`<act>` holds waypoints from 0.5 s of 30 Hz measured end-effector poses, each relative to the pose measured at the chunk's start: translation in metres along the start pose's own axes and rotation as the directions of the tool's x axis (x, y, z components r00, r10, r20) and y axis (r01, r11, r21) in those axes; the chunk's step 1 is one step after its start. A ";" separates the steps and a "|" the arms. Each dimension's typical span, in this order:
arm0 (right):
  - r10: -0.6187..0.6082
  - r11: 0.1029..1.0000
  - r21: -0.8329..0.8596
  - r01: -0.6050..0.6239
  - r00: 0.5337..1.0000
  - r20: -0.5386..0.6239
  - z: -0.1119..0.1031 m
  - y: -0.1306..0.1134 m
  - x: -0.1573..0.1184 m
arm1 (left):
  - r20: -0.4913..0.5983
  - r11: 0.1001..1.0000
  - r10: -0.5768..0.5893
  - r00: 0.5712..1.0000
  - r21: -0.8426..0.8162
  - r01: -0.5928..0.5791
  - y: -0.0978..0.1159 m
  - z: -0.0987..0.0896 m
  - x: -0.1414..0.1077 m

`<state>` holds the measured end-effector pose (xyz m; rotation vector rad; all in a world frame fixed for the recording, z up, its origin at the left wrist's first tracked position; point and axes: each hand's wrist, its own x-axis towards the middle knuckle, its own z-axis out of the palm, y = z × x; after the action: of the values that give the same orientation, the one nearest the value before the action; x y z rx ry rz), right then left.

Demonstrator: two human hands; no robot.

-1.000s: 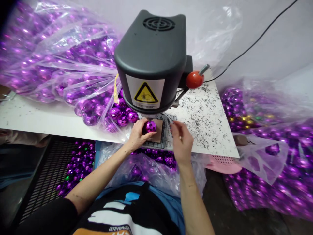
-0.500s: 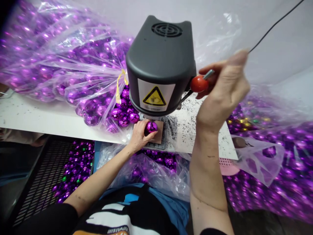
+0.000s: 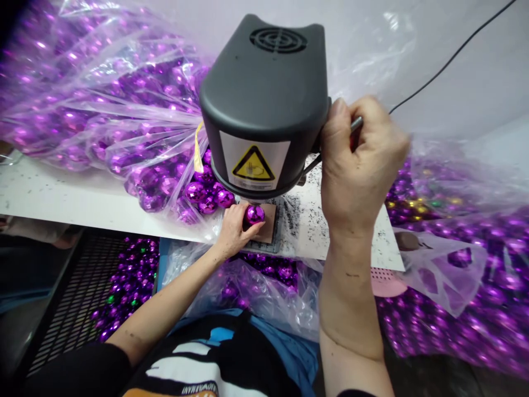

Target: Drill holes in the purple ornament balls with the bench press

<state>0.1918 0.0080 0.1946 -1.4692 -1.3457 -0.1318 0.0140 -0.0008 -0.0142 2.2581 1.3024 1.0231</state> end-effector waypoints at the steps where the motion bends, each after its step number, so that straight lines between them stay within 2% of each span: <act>1: 0.005 1.000 0.001 -0.005 1.000 -0.022 0.000 -0.002 -0.004 | 0.002 1.000 -0.002 1.000 0.002 0.002 0.000 0.000 0.000; 5: 0.016 1.000 0.028 -0.013 0.992 -0.125 0.000 -0.008 -0.030 | -0.005 1.000 -0.001 1.000 0.002 0.001 0.000 0.000 0.000; 10: -0.077 0.996 0.028 0.086 0.973 -0.215 0.000 -0.003 -0.071 | -0.014 1.000 0.013 1.000 -0.002 -0.013 -0.001 0.001 0.000; 15: -0.104 0.991 0.063 0.119 0.975 -0.195 0.004 0.008 -0.101 | -0.026 1.000 0.021 0.999 -0.013 -0.021 -0.002 0.002 0.000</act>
<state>0.1599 -0.0522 0.1189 -1.2849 -1.2628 -0.2857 0.0138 0.0001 -0.0166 2.2606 1.2810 1.0682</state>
